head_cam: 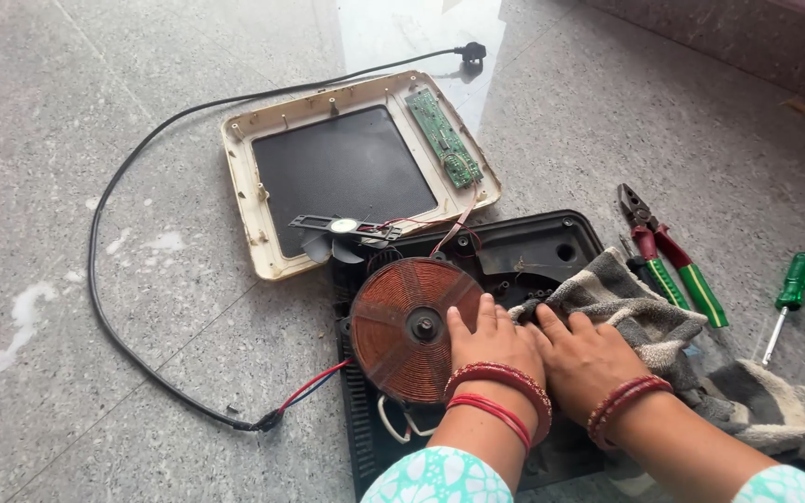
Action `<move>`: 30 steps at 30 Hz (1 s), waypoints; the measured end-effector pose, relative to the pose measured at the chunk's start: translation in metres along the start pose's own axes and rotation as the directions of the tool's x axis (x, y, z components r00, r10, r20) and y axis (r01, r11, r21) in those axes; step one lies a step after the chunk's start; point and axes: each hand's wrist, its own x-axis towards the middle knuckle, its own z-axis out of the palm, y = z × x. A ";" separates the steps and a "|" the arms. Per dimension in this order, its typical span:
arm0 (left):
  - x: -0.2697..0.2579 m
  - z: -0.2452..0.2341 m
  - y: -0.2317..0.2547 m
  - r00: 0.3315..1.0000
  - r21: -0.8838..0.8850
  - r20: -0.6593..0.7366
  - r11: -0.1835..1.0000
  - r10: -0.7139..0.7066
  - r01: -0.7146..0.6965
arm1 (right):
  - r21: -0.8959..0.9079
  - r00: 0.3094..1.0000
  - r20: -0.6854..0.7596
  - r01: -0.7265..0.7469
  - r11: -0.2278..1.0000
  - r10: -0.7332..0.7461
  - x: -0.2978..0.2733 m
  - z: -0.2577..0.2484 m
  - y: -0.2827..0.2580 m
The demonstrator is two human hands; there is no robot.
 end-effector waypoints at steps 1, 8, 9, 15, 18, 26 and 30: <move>-0.001 -0.001 0.001 1.000 0.004 0.007 1.000 -0.002 0.001 | -0.022 0.998 -0.056 0.018 1.000 -0.019 0.000 -0.003 0.000; 0.003 0.002 0.004 0.999 0.053 -0.026 0.998 -0.021 0.022 | -0.012 0.969 0.176 -0.172 0.985 0.172 0.003 -0.021 -0.002; 0.005 0.003 0.005 0.999 0.054 -0.032 0.998 -0.019 0.021 | 0.009 0.957 0.224 -0.189 0.982 0.182 0.003 -0.024 -0.001; 0.009 0.000 -0.004 0.966 -0.030 -0.253 0.998 0.048 -0.057 | 0.141 0.967 0.229 -0.143 0.980 0.108 -0.007 -0.035 0.010; 0.012 -0.005 -0.012 0.974 0.029 -0.207 0.996 0.089 -0.085 | 0.220 0.956 0.263 -0.189 0.957 0.128 -0.016 -0.036 0.015; 0.031 -0.008 -0.010 0.952 -0.002 -0.299 0.998 0.059 -0.062 | 0.207 0.964 0.051 -0.266 0.941 0.261 -0.025 -0.024 0.004; 0.036 -0.005 -0.012 0.946 -0.051 -0.324 0.997 0.031 -0.051 | 0.301 0.982 -0.052 -0.159 0.940 0.183 -0.014 0.001 -0.004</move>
